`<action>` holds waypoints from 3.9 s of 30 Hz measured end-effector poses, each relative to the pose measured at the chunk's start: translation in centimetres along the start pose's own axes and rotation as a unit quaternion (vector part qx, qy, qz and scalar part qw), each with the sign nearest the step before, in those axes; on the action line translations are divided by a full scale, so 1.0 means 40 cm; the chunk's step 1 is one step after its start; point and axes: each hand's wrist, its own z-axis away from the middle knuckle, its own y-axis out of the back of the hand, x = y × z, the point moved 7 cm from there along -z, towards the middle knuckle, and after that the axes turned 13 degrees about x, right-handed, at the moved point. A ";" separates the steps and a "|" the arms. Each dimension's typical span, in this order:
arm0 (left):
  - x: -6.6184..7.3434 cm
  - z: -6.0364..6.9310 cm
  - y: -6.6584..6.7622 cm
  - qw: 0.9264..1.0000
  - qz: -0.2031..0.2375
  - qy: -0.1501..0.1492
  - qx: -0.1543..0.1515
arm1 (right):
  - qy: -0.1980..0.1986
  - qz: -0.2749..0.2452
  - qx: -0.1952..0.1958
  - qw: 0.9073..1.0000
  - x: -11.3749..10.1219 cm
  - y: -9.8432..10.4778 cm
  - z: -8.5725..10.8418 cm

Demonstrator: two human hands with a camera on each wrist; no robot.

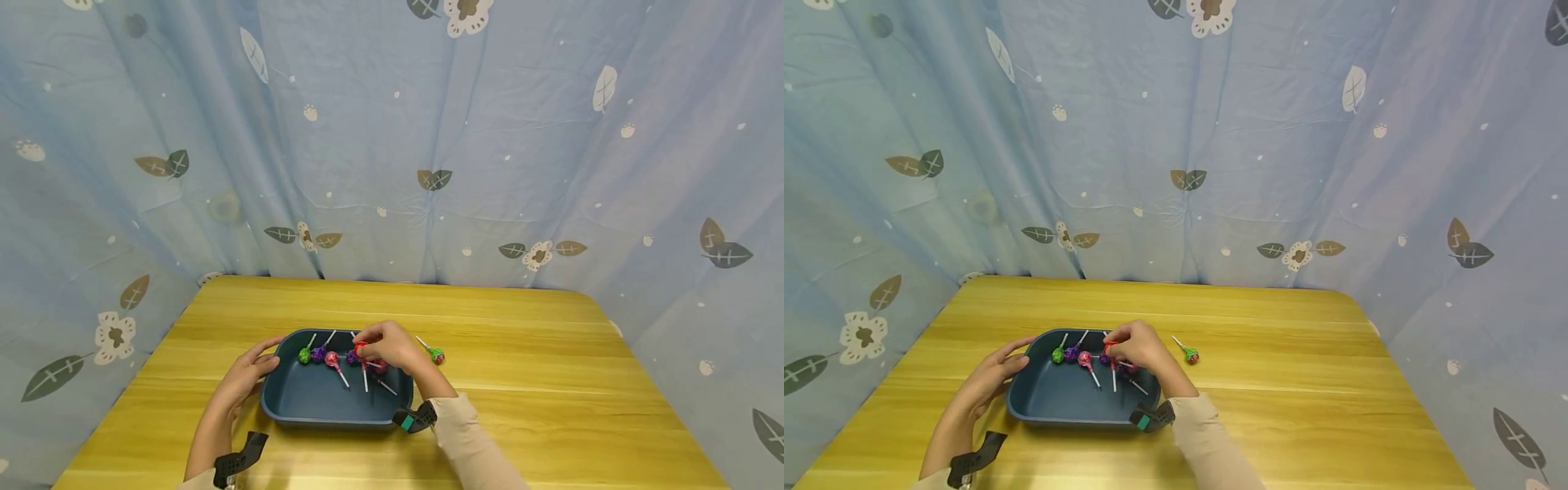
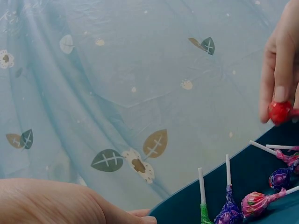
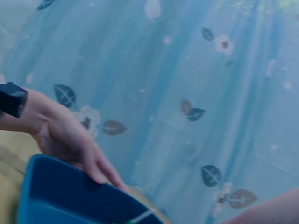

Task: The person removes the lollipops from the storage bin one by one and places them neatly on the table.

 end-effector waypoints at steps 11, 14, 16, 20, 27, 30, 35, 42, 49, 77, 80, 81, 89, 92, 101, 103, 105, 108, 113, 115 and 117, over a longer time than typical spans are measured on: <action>-0.006 0.000 0.005 1.000 0.005 -0.007 0.001 | -0.009 -0.048 0.038 0.998 0.022 0.110 0.004; -0.004 0.000 0.004 1.000 0.001 -0.011 -0.002 | -0.012 -0.057 0.052 0.997 0.028 0.138 0.009; -0.002 0.001 0.004 1.000 0.000 -0.012 -0.001 | -0.017 -0.070 0.061 0.996 0.035 0.155 0.012; 0.003 0.004 0.000 1.000 -0.001 -0.007 -0.003 | -0.034 -0.090 0.077 0.992 0.056 0.188 0.019; 0.002 0.008 0.003 1.000 0.002 0.004 0.003 | -0.064 -0.135 0.113 0.982 0.107 0.244 0.030; 0.000 0.008 0.004 1.000 0.000 0.002 0.002 | -0.073 -0.154 0.133 0.976 0.132 0.266 0.036; 0.001 0.008 0.002 1.000 -0.001 0.004 0.003 | -0.090 -0.177 0.162 0.967 0.175 0.295 0.051; 0.002 0.005 0.001 1.000 0.006 0.004 0.001 | -0.103 -0.194 0.197 0.955 0.207 0.324 0.061; 0.003 0.004 0.003 1.000 0.004 0.003 0.002 | -0.119 -0.200 0.222 0.947 0.233 0.359 0.066; 0.005 0.007 0.004 1.000 0.003 0.000 -0.002 | -0.168 -0.074 0.303 0.935 0.319 0.357 0.078; 0.003 0.006 0.003 1.000 0.003 0.001 -0.002 | -0.151 -0.037 0.308 0.939 0.316 0.352 0.078; 0.003 0.005 0.002 1.000 0.003 0.001 -0.003 | -0.145 -0.024 0.310 0.939 0.315 0.351 0.078; 0.000 0.002 -0.001 1.000 0.011 -0.001 -0.007 | -0.118 0.047 0.320 0.939 0.305 0.341 0.075; -0.001 0.003 -0.001 1.000 0.015 0.002 -0.006 | -0.117 0.064 0.324 0.936 0.307 0.341 0.074; 0.004 0.004 0.001 1.000 0.018 0.002 -0.005 | -0.111 0.081 0.323 0.936 0.301 0.339 0.072; 0.004 0.004 0.001 1.000 0.018 0.002 -0.005 | -0.112 0.081 0.321 0.937 0.300 0.339 0.072; 0.004 0.004 0.001 1.000 0.019 0.002 -0.005 | -0.113 0.085 0.320 0.937 0.299 0.339 0.072; 0.004 0.005 0.002 1.000 0.016 0.002 -0.004 | -0.114 0.091 0.318 0.937 0.298 0.340 0.072; 0.002 0.005 0.001 1.000 0.012 0.004 -0.002 | -0.121 0.085 0.315 0.937 0.301 0.341 0.071; 0.002 0.006 0.001 1.000 0.011 0.004 -0.001 | -0.124 0.076 0.314 0.938 0.302 0.341 0.072; 0.003 0.006 0.001 1.000 0.012 0.005 -0.001 | -0.126 0.071 0.315 0.938 0.302 0.342 0.073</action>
